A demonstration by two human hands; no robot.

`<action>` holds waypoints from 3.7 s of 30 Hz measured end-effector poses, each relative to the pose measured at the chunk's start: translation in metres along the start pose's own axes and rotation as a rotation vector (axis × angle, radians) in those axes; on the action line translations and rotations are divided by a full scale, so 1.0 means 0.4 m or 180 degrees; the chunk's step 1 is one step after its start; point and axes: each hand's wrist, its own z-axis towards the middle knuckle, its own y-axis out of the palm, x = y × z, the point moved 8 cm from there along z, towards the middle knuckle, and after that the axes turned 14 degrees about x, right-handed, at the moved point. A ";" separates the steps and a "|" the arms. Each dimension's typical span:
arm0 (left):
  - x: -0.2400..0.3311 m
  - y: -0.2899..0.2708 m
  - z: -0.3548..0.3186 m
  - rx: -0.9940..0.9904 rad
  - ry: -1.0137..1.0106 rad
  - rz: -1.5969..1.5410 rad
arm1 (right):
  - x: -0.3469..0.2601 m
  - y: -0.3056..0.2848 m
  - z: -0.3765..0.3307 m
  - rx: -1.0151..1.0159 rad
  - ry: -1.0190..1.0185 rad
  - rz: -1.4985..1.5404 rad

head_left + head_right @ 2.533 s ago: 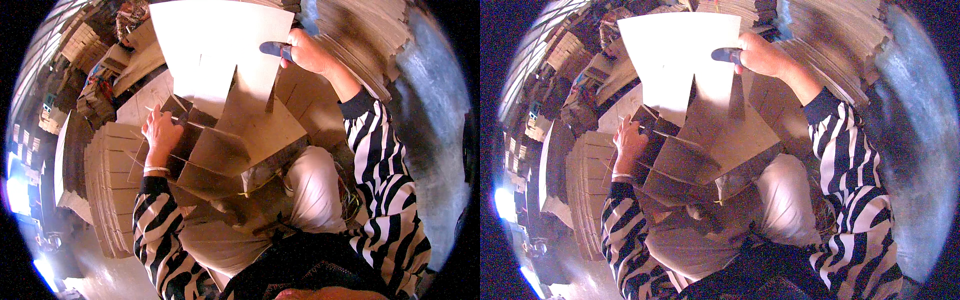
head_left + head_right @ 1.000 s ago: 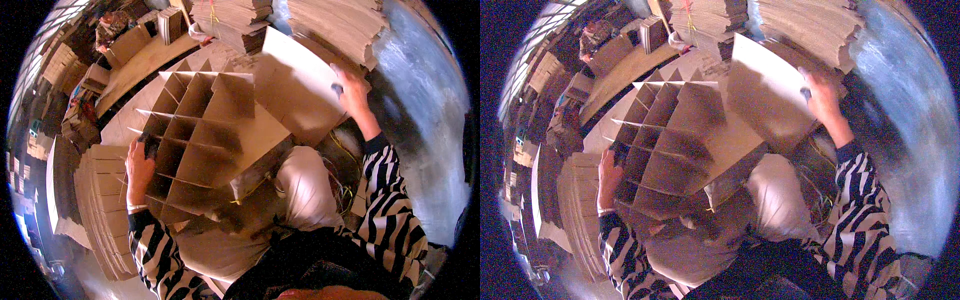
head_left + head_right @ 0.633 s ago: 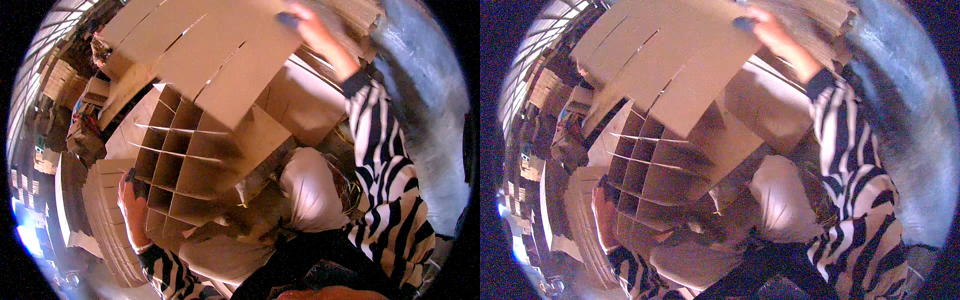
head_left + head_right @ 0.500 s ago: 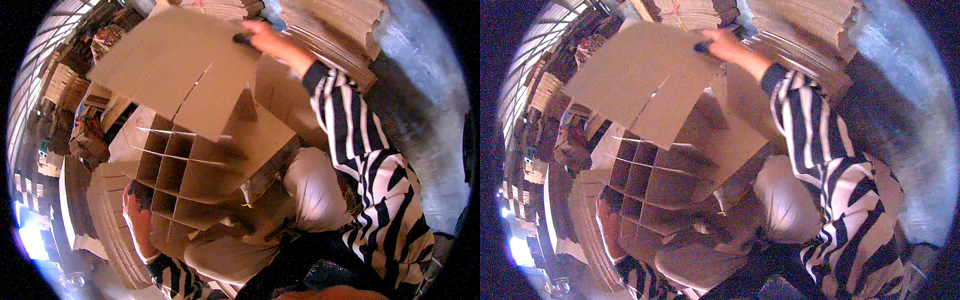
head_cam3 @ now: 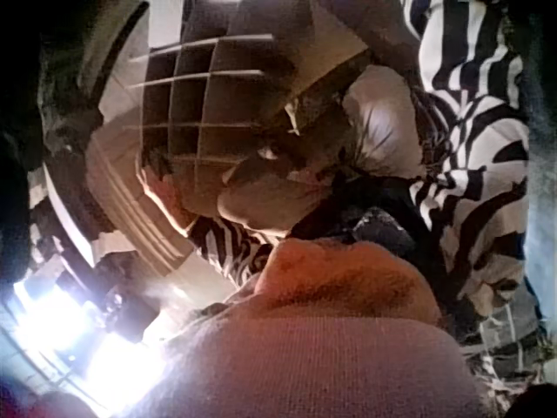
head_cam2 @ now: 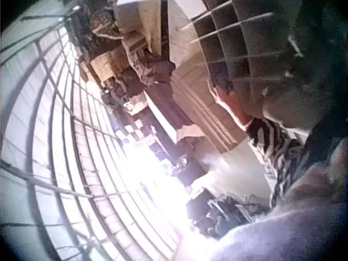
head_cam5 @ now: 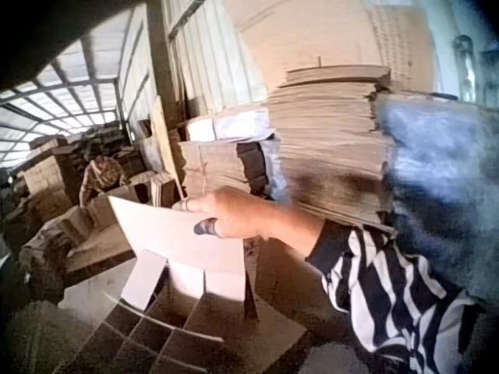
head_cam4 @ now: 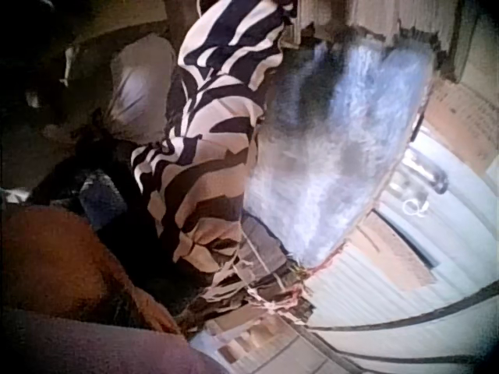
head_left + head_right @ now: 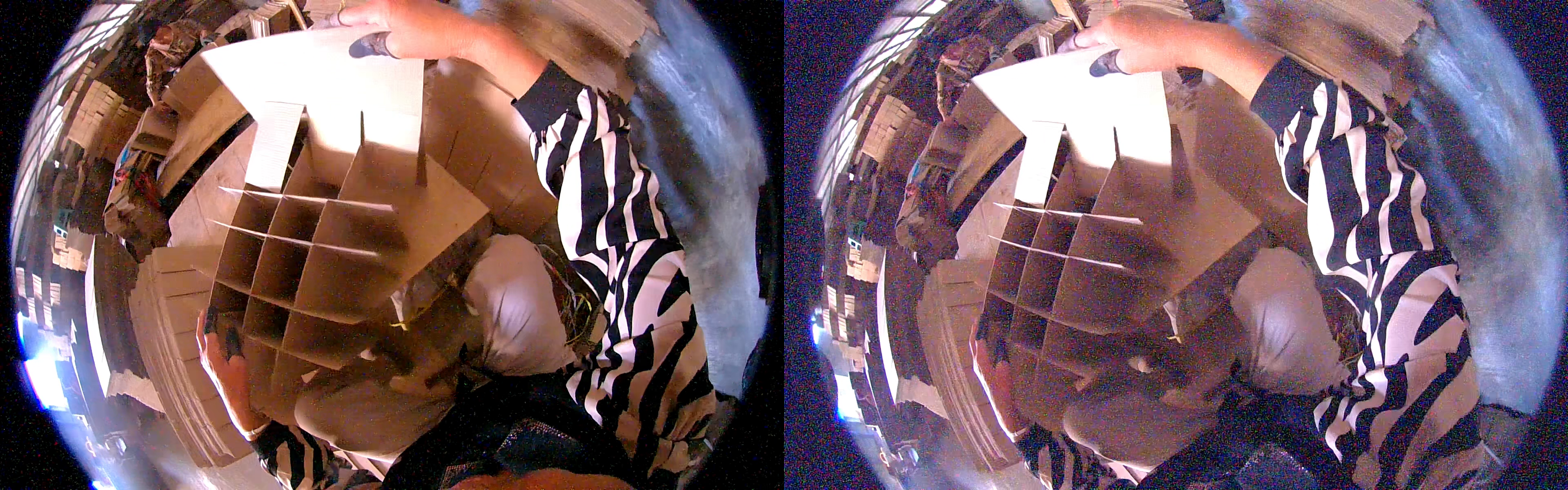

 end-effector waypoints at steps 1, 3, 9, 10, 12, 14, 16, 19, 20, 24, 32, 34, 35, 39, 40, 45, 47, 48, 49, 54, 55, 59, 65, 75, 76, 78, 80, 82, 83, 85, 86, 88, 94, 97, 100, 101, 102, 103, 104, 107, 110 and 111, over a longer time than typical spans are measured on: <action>-0.003 0.008 0.005 0.0001 -0.0136 -0.0020 | -0.016 -0.006 0.007 -0.0091 -0.0033 0.0127; -0.004 0.022 0.007 -0.0013 -0.0415 -0.0051 | -0.021 -0.042 0.000 0.0262 -0.0159 -0.0070; 0.039 -0.020 0.037 -0.0266 0.0157 0.1226 | -0.006 -0.054 -0.031 -0.0146 0.0934 0.0156; 0.050 -0.028 0.057 -0.0239 0.0664 0.1513 | 0.009 -0.046 -0.026 -0.0048 0.0754 0.0153; 0.223 0.066 0.150 -0.0132 0.1056 0.1228 | 0.153 -0.047 -0.047 0.0569 -0.0212 -0.0067; 0.309 0.135 0.211 -0.0378 0.1062 0.0471 | 0.148 -0.049 -0.058 0.0621 -0.0200 0.0343; 0.344 0.239 0.251 -0.0789 0.0951 0.0243 | 0.145 -0.014 -0.050 0.0694 -0.0219 0.0468; 0.341 0.448 0.307 -0.1475 0.0867 0.1227 | 0.149 -0.031 -0.060 0.0876 -0.0242 0.0114; 0.316 0.502 0.307 -0.1932 0.0674 0.2085 | 0.122 -0.032 -0.059 0.0860 -0.0223 0.0060; 0.284 0.608 0.284 -0.2120 0.0370 0.2592 | 0.098 -0.032 -0.047 0.0526 0.0071 -0.0144; 0.239 0.649 0.314 -0.2053 0.0524 0.2168 | -0.016 0.019 -0.056 0.0308 -0.0411 0.0424; 0.220 0.650 0.326 -0.2047 0.0469 0.2119 | -0.065 0.067 -0.083 0.0385 -0.0853 0.0647; 0.221 0.634 0.323 -0.2022 0.0504 0.2111 | -0.056 0.140 -0.097 -0.0238 -0.0448 0.0379; 0.276 0.517 0.320 -0.1651 0.0314 0.1149 | 0.000 0.349 -0.220 -0.1119 0.0038 -0.0111; 0.300 0.512 0.314 -0.1513 0.0454 0.0907 | 0.035 0.377 -0.261 -0.1150 0.0205 -0.0236; 0.214 0.171 0.252 -0.0547 0.0638 0.0928 | -0.025 0.318 -0.265 0.0012 -0.0156 -0.0107; 0.134 0.017 0.215 -0.0281 0.0011 0.0734 | 0.077 0.235 -0.299 0.0193 0.1255 0.0811; 0.021 -0.051 0.211 -0.0113 0.0113 -0.0068 | 0.157 0.160 -0.351 0.1390 0.0791 0.0515; -0.167 -0.129 0.190 0.0108 -0.0569 0.0372 | 0.209 0.149 -0.388 0.1681 0.1447 0.0570; -0.129 0.053 0.099 -0.1296 -0.1179 -0.0239 | 0.131 0.294 -0.474 0.1515 0.2461 0.1437; -0.031 0.115 0.096 -0.1574 -0.0931 -0.0229 | 0.063 0.354 -0.451 0.1228 0.2340 0.1780; 0.178 0.349 -0.061 -0.2035 -0.0877 0.0734 | -0.216 0.582 -0.371 -0.0049 0.1725 0.3080; 0.137 0.365 0.012 -0.0998 -0.0518 -0.1089 | -0.008 0.360 -0.514 -0.0265 0.2028 0.1457; 0.007 -0.257 -0.081 0.1140 -0.2373 -0.1741 | 0.263 -0.073 -0.780 -0.0131 0.0903 -0.3227; 0.002 -0.371 -0.093 0.1503 -0.1953 -0.1687 | 0.280 -0.068 -0.793 -0.0306 0.1111 -0.3065; -0.049 -0.589 -0.119 0.2274 -0.1502 -0.1337 | 0.320 -0.075 -0.797 -0.0667 0.1461 -0.2810; -0.094 -0.753 -0.123 0.3094 -0.1247 -0.1296 | 0.388 -0.097 -0.840 -0.0023 0.0926 -0.2569; -0.178 -0.871 -0.103 0.3193 -0.0916 -0.0900 | 0.405 -0.128 -0.852 0.0446 0.0657 -0.2517; -0.177 -0.952 -0.113 0.3208 -0.0745 -0.0601 | 0.421 -0.120 -0.840 0.0361 0.0916 -0.2514; -0.136 -1.089 -0.102 0.2983 -0.0474 0.0070 | 0.426 -0.057 -0.812 0.0133 0.1445 -0.2387; -0.131 -1.143 -0.115 0.2898 -0.0378 0.0336 | 0.384 -0.038 -0.786 0.0243 0.1389 -0.2235; -0.229 -1.120 -0.108 0.2666 -0.0332 0.0444 | 0.519 -0.139 -0.879 0.0308 0.1289 -0.2411; -0.165 -1.191 -0.344 0.2684 -0.0139 0.1758 | 0.441 -0.167 -0.779 0.1089 0.1119 -0.1608; -0.030 -1.186 -0.475 0.2874 -0.0051 0.3321 | 0.369 -0.049 -0.685 0.0889 0.0895 -0.1307; -0.151 -1.306 -0.795 0.2874 -0.0795 0.3786 | 0.349 0.018 -0.642 0.0772 0.0915 -0.1049; -0.183 -1.356 -0.914 0.2941 -0.1023 0.3663 | 0.339 0.081 -0.630 0.0729 0.0895 -0.0894; -0.174 -1.380 -1.021 0.2718 -0.0819 0.4083 | 0.327 0.143 -0.620 0.0688 0.0876 -0.0735; -0.176 -1.355 -1.075 0.2484 -0.0613 0.4431 | 0.309 0.167 -0.610 0.0615 0.1046 -0.0638; -0.153 -1.322 -1.139 0.2028 -0.0733 0.5099 | 0.294 0.208 -0.598 0.0570 0.1195 -0.0490; -0.147 -1.279 -1.337 0.1870 -0.1773 0.5099 | 0.225 0.301 -0.591 0.0650 0.0972 0.0046; -0.225 -1.033 -1.452 0.3265 -0.2766 0.2422 | 0.267 0.313 -0.653 -0.0357 0.1136 -0.2069; -0.228 -0.983 -1.542 0.3305 -0.2757 0.2082 | 0.241 0.343 -0.644 -0.0373 0.1028 -0.1755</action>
